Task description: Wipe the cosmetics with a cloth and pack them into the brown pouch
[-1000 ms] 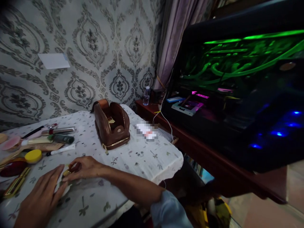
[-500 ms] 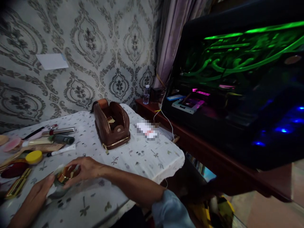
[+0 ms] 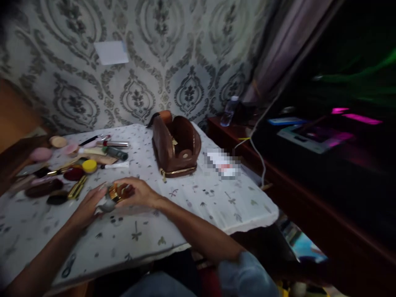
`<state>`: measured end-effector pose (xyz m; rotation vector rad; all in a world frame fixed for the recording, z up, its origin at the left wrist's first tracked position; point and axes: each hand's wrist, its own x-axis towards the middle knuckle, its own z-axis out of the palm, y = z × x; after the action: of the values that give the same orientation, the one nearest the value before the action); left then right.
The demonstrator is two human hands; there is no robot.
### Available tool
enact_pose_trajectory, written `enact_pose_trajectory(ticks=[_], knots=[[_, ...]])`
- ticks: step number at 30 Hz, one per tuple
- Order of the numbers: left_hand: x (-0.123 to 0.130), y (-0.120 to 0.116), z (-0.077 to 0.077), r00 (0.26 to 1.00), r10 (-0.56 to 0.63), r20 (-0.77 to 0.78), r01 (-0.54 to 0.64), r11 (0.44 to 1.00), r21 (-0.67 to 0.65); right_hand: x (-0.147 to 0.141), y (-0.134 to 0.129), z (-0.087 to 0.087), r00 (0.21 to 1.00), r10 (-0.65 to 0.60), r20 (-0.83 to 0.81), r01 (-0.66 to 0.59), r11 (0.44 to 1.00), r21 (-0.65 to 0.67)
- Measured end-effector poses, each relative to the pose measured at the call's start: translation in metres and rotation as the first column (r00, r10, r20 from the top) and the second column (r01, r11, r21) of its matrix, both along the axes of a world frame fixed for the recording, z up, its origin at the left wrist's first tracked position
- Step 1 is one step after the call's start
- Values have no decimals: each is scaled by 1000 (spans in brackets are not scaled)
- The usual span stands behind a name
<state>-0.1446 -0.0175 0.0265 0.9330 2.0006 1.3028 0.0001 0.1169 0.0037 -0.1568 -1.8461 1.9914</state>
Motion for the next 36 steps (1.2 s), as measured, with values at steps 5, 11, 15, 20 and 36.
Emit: enact_pose_trajectory(ticks=[5, 11, 15, 20, 36], knots=[[3, 5, 9, 985, -147, -86, 158, 977, 142, -3, 2, -4, 995, -34, 94, 38, 999, -38], [1, 5, 9, 944, -143, -298, 192, 971, 144, -2, 1, -6, 995, -37, 93, 41, 998, -42], [-4, 5, 7, 924, -50, -378, 104, 987, 124, -2, -1, -6, 998, -9, 61, 8, 1000, 22], [2, -3, 10, 838, -72, -540, 125, 990, 62, -2, -5, -5, 998, -3, 60, 1, 999, 44], [7, 3, 19, 713, -164, -682, 119, 986, -113, 12, -6, 14, 981, -2, 196, 8, 1000, -26]])
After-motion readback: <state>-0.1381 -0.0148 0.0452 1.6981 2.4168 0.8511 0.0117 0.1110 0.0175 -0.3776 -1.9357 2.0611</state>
